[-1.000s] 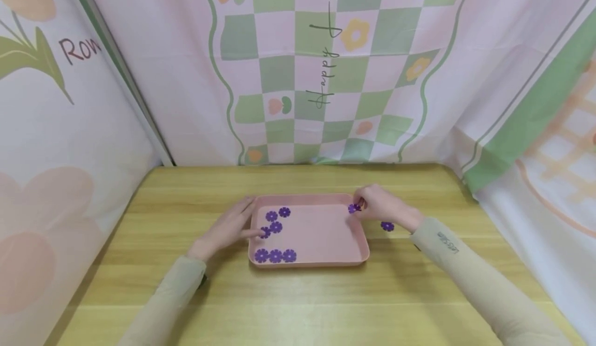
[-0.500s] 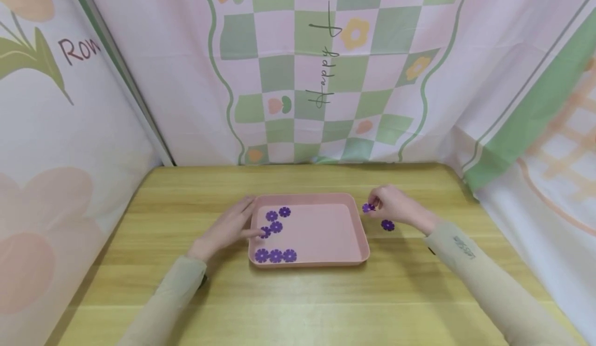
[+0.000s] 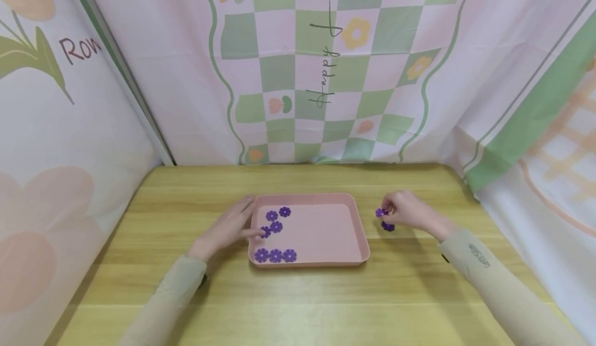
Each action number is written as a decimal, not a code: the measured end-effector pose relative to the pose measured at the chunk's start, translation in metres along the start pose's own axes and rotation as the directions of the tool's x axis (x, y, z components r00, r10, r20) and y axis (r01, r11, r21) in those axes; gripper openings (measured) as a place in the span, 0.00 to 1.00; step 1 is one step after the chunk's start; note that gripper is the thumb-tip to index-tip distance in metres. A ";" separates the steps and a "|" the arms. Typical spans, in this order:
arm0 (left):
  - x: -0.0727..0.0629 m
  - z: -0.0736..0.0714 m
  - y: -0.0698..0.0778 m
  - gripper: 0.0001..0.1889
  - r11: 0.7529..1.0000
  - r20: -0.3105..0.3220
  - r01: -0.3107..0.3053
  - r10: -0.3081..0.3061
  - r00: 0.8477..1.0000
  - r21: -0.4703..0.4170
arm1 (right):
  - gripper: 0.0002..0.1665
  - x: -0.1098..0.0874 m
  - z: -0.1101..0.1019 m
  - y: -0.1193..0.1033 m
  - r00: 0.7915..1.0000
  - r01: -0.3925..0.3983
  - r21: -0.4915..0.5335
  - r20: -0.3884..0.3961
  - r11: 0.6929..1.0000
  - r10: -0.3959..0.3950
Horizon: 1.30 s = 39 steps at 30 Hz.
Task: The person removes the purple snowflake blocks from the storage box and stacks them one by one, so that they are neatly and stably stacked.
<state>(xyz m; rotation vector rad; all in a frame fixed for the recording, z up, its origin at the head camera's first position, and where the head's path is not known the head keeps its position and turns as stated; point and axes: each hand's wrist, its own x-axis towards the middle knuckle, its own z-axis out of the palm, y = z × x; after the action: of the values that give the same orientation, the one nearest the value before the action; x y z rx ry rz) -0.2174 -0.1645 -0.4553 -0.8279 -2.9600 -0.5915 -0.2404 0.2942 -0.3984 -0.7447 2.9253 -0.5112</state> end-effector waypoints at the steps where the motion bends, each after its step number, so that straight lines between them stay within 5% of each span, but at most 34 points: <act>1: 0.000 0.000 0.000 0.52 1.000 -0.001 -0.002 0.002 1.000 0.001 | 0.08 -0.001 0.001 0.001 1.000 -0.005 0.000 0.004 1.000 0.005; 39: 0.001 0.001 -0.003 0.52 0.999 0.029 0.035 -0.034 0.999 -0.011 | 0.10 -0.017 0.024 0.026 0.998 -0.049 -0.054 0.024 0.997 0.050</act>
<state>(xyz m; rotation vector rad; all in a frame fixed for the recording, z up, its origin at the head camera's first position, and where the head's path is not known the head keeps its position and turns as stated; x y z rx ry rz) -0.2201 -0.1659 -0.4570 -0.7945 -3.0055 -0.6032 -0.2334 0.3160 -0.4301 -0.6768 2.9366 -0.4183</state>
